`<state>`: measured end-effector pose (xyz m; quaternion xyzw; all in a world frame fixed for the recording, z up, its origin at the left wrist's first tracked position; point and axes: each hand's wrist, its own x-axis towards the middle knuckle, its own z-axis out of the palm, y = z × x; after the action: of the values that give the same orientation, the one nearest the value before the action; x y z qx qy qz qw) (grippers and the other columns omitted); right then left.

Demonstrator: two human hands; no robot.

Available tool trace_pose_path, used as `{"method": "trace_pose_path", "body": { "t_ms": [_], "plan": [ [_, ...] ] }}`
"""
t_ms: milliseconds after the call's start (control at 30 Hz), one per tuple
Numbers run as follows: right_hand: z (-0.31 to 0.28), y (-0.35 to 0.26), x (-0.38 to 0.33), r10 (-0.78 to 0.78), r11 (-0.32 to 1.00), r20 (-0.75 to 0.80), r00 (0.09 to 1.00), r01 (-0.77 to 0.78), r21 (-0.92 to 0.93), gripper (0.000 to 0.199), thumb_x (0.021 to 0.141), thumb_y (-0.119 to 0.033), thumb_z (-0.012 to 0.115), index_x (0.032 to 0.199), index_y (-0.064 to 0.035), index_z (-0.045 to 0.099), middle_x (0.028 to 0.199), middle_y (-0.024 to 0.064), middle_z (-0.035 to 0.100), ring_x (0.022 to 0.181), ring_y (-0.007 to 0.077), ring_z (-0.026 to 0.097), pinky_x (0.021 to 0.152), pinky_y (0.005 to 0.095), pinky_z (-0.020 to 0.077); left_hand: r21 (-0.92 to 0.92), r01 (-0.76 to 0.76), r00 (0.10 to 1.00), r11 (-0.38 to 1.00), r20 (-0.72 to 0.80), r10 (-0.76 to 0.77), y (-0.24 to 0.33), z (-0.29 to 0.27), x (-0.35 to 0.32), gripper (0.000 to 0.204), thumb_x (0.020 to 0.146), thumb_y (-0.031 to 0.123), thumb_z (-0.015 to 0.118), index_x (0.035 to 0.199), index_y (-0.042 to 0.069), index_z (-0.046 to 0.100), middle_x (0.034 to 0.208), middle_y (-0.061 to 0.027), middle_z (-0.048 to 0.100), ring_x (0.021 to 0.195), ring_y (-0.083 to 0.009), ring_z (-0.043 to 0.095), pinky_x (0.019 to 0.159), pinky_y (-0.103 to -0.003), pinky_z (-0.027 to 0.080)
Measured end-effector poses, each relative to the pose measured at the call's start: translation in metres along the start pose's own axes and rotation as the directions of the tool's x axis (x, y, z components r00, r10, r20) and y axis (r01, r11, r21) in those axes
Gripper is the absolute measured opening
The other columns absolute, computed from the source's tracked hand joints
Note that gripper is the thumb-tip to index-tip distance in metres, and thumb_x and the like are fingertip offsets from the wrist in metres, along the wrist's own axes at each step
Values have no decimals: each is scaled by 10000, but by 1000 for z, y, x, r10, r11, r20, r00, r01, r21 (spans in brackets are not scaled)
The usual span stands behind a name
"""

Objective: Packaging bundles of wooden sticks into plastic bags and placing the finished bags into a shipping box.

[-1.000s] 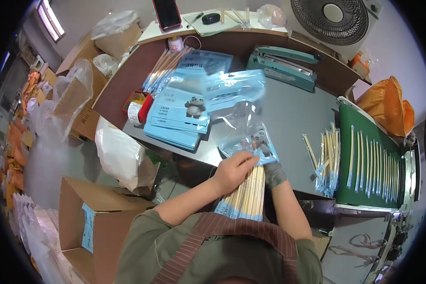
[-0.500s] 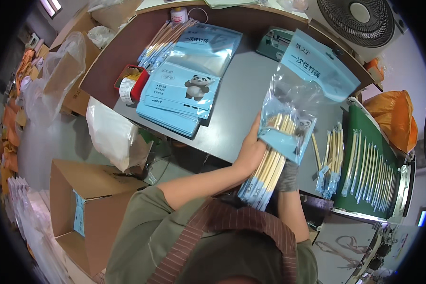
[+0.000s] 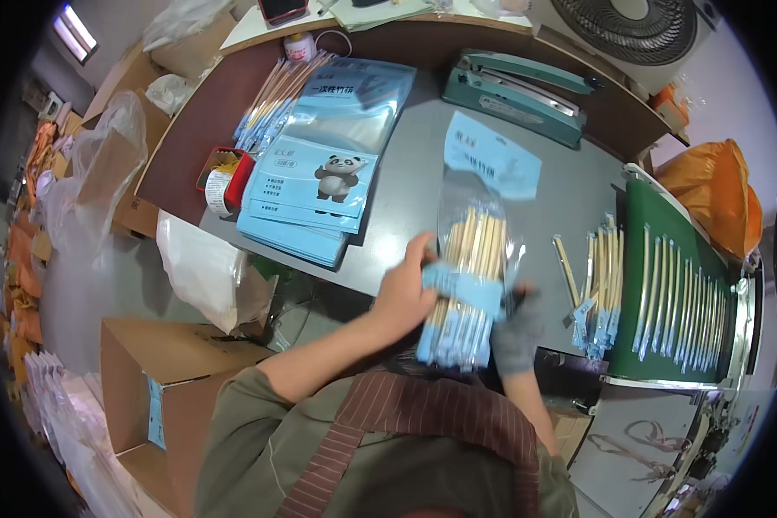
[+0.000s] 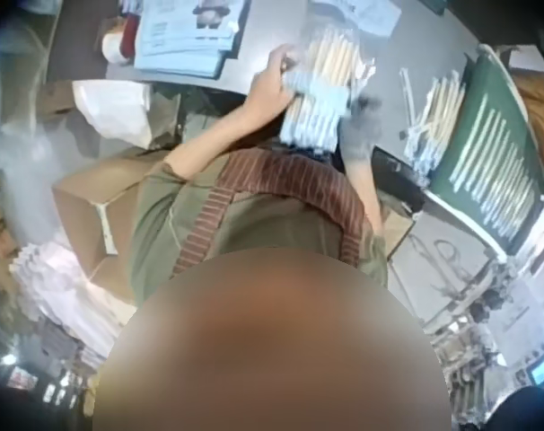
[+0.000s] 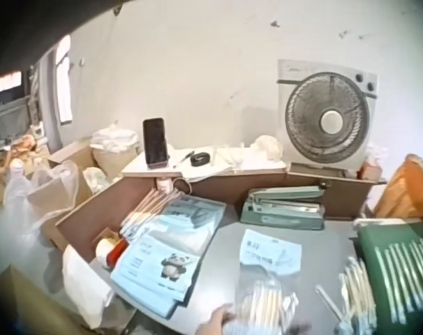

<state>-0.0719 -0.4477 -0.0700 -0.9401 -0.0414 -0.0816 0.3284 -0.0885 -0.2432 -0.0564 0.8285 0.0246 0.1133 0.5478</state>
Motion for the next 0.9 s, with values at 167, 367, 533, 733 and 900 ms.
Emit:
{"method": "trace_pose_path", "body": {
  "t_ms": [167, 367, 533, 733, 900],
  "plan": [
    [-22, -7, 13, 26, 998, 121, 992, -18, -63, 409, 816, -100, 614, 1212, -115, 509, 894, 147, 640, 783, 335, 636, 680, 385, 512, 518, -350, 936, 781, 222, 272, -8, -30, -1, 279, 717, 26, 578, 983, 29, 495, 1009, -168, 522, 845, -351, 584, 607, -416, 495],
    [-42, 26, -72, -290, 950, -15, 957, 290, 112, 354, 817, -136, 658, 1169, -139, 624, 965, 125, 680, 788, 282, 667, 737, 345, 517, 330, -405, 888, 853, 364, 282, 13, -48, -72, 313, 666, 22, 600, 962, 53, 504, 966, -152, 504, 799, -347, 576, 607, -432, 491],
    [-183, -109, 24, -360, 816, -241, 901, 429, 386, 216, 883, -202, 573, 1012, -85, 699, 719, 25, 654, 559, 62, 543, 492, 196, 418, 260, -618, 785, 742, 160, 598, 186, -119, 22, 421, 628, -145, 457, 987, 5, 619, 941, -100, 628, 710, -170, 613, 597, -289, 509],
    [-222, -157, 117, -297, 940, 311, 903, 219, 263, 270, 758, -107, 562, 978, -33, 699, 627, -23, 586, 478, 35, 465, 438, 180, 361, 149, -28, 909, 988, 415, -37, 220, -139, 102, 335, 754, -29, 415, 1016, -63, 620, 828, -123, 658, 625, -193, 680, 483, -282, 482],
    [-221, -166, 172, -292, 920, 235, 927, 205, 334, 175, 844, -57, 559, 931, -51, 711, 583, -35, 570, 465, 25, 451, 418, 186, 360, 223, -104, 954, 969, 299, 33, 224, -142, 150, 362, 715, -31, 438, 1019, -64, 631, 846, -154, 671, 653, -222, 675, 557, -315, 510]
  ]
}}
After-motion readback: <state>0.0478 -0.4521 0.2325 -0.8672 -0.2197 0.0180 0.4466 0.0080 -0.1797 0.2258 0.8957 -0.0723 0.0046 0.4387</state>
